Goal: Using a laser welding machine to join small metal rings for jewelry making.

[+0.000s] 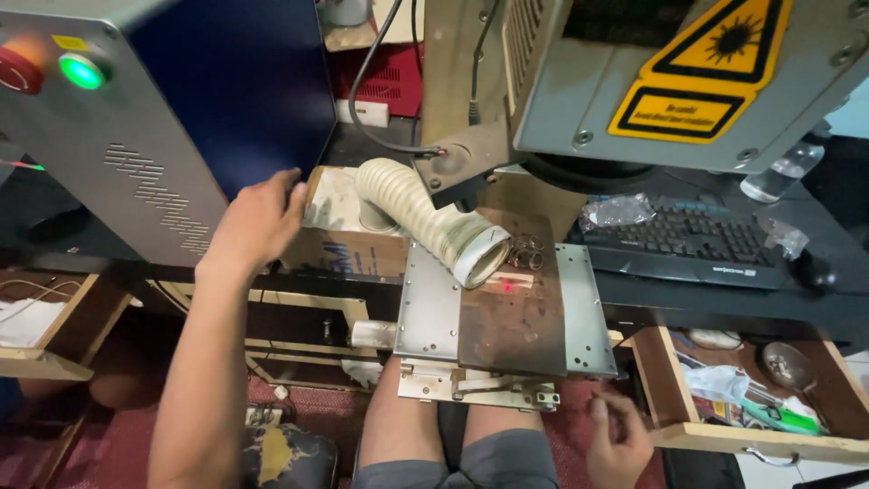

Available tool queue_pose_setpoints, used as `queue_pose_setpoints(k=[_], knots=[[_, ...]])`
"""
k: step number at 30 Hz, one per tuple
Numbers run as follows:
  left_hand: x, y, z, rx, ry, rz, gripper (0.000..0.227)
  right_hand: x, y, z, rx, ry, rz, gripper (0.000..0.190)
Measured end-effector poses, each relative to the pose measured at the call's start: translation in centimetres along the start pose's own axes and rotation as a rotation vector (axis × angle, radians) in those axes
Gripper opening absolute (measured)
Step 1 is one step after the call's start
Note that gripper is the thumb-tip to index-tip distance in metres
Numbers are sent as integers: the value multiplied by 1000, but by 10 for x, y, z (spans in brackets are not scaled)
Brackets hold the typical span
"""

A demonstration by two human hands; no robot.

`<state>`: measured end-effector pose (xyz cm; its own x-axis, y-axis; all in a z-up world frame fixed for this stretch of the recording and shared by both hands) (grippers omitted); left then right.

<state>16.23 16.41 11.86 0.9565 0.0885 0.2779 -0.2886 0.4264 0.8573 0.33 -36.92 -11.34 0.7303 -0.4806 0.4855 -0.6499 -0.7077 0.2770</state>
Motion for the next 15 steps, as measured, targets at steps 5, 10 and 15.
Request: queue_pose_setpoints(k=[5,10,15], knots=[[-1,-15,-6,41,60,-60,58,-26,3,14,4,-196,91,10],[-10,-40,-29,144,72,-71,69,-33,-10,26,-17,-273,64,14],[-33,-75,-51,604,-133,244,40,-41,-33,64,-13,-433,45,9]])
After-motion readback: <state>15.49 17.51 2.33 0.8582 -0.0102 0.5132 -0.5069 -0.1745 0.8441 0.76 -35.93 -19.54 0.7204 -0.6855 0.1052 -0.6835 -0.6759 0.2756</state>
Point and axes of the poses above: each hand's wrist, its own x-axis towards the middle knuckle, its own y-axis out of the back of the hand, z = x × y, the point moved 9 cm from there along x, towards the middle knuckle
